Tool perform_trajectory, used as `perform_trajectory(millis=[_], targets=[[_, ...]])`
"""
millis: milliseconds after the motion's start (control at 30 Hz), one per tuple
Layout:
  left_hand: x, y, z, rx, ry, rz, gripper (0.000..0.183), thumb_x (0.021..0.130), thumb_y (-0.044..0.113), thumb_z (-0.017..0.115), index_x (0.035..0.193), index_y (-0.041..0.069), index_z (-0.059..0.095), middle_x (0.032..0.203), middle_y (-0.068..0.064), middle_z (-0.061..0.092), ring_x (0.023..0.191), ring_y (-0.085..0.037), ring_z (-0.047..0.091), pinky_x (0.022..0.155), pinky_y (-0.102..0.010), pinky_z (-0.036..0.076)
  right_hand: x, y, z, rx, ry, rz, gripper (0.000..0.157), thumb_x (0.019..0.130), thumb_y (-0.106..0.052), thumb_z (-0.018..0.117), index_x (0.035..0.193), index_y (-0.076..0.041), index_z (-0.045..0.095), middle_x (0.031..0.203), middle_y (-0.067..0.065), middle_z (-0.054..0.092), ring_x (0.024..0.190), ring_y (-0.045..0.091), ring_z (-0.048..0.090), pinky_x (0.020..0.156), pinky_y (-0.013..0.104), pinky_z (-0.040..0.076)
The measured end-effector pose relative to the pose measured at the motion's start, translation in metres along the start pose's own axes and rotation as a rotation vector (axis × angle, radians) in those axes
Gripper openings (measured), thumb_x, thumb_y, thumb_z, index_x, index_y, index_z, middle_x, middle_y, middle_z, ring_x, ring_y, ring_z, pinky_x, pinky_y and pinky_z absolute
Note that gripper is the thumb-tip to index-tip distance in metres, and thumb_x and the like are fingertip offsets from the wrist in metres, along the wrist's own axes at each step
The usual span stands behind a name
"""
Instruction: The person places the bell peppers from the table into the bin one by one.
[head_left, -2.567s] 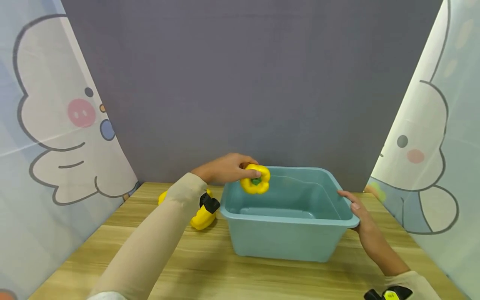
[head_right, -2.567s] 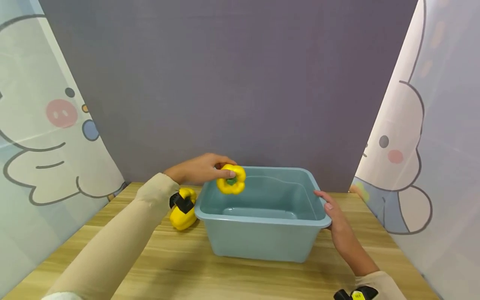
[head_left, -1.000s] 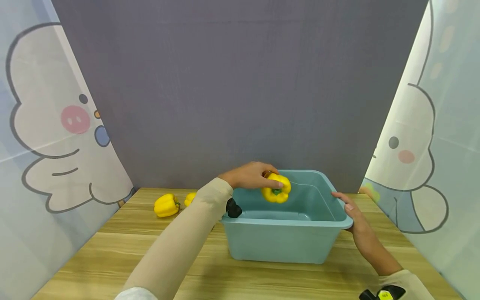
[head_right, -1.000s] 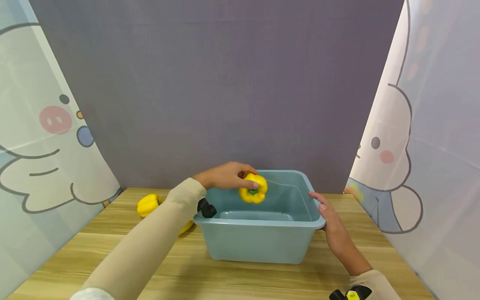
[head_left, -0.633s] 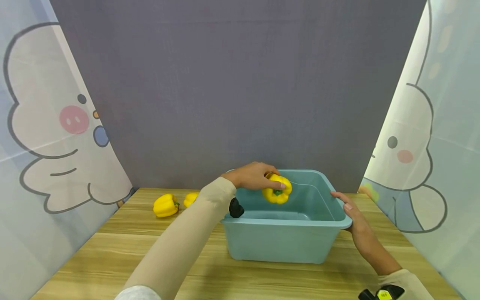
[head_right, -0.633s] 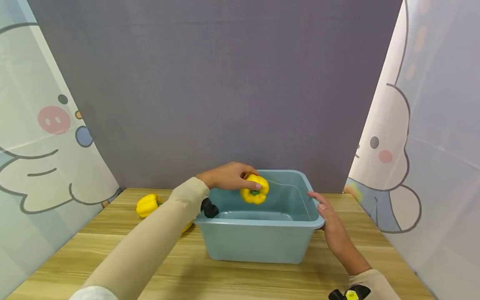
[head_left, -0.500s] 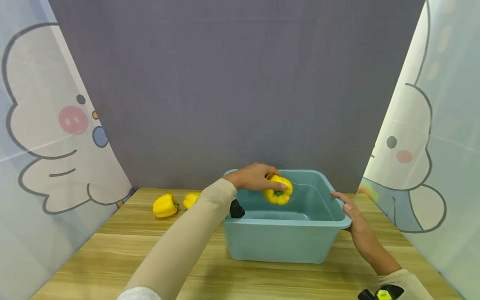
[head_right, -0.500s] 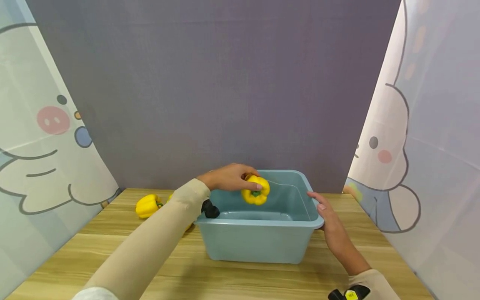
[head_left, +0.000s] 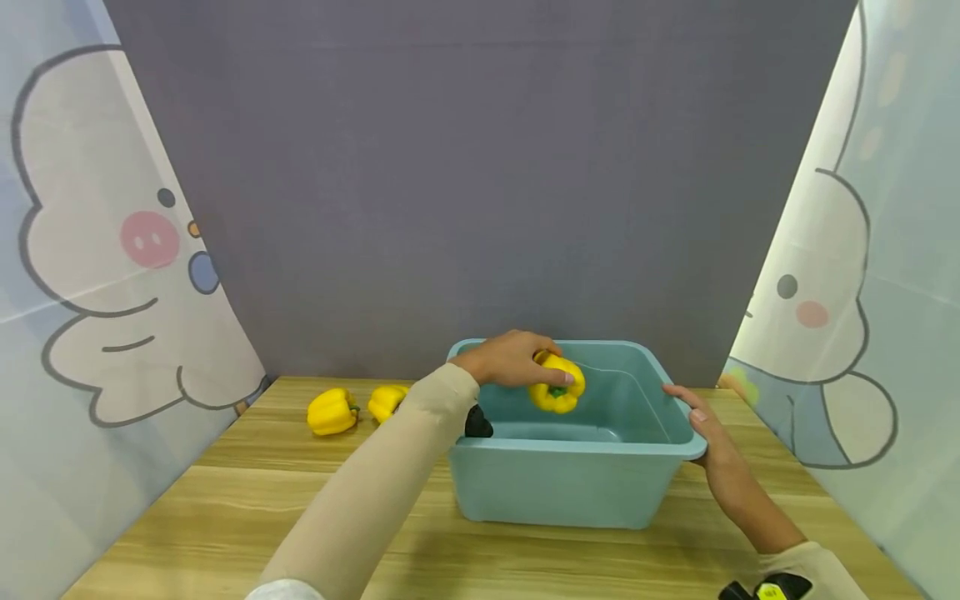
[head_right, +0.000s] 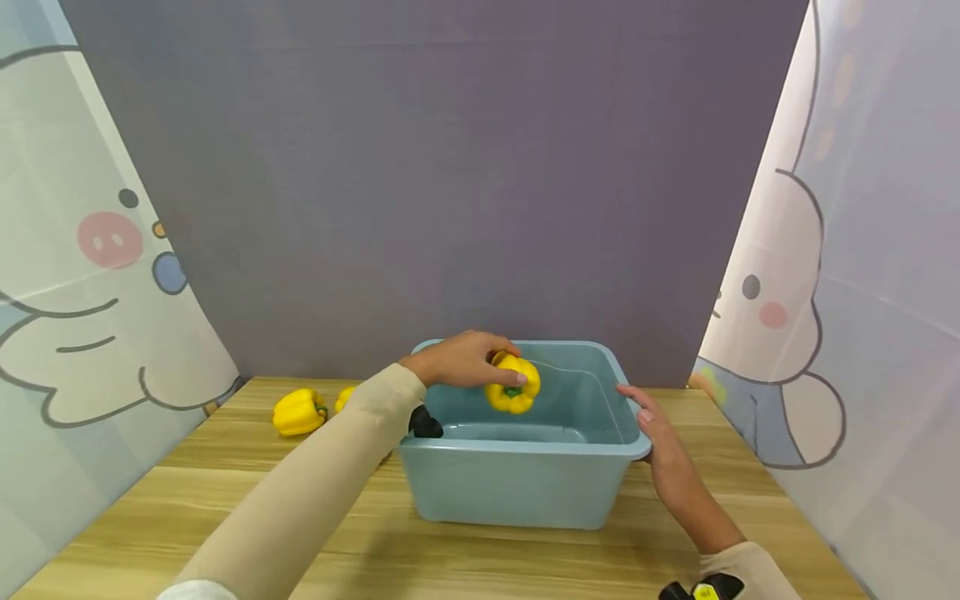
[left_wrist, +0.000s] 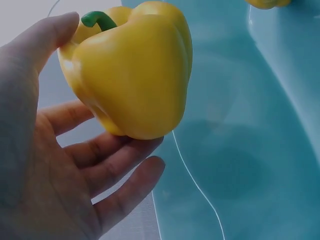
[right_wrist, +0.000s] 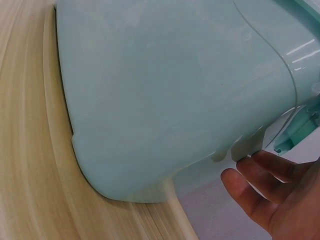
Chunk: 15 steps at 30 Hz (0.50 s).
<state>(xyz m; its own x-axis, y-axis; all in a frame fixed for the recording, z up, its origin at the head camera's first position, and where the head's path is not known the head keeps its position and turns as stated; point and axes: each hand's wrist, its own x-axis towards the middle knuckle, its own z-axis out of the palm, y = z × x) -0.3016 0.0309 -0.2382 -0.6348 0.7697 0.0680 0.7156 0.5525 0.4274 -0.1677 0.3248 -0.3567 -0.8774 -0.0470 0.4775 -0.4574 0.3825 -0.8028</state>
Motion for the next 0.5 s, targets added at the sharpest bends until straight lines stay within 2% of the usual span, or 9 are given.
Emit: perform_trajectory(millis=[167, 500], targets=[[0.0005, 0.0005, -0.0002, 0.020, 0.023, -0.034, 0.062, 0.090, 0.061, 0.063, 0.135, 0.017, 0.062, 0.106, 0.011, 0.062, 0.096, -0.011, 0.055, 0.076, -0.027, 0.048, -0.0011, 0.0001, -0.0011, 0.003, 0.001, -0.007, 0.049, 0.111, -0.030, 0.014, 0.154, -0.013, 0.031, 0.139, -0.009, 0.037, 0.107, 0.009, 0.053, 0.074, 0.034, 0.050], [-0.0007, -0.0019, -0.0007, -0.005, 0.009, -0.020, 0.054, 0.092, 0.052, 0.066, 0.132, 0.015, 0.063, 0.108, 0.009, 0.063, 0.092, -0.011, 0.056, 0.075, -0.025, 0.049, 0.0008, -0.0007, -0.0026, -0.012, -0.019, -0.008, 0.049, 0.111, -0.030, 0.014, 0.155, -0.014, 0.029, 0.142, -0.006, 0.035, 0.108, 0.010, 0.053, 0.073, 0.036, 0.051]])
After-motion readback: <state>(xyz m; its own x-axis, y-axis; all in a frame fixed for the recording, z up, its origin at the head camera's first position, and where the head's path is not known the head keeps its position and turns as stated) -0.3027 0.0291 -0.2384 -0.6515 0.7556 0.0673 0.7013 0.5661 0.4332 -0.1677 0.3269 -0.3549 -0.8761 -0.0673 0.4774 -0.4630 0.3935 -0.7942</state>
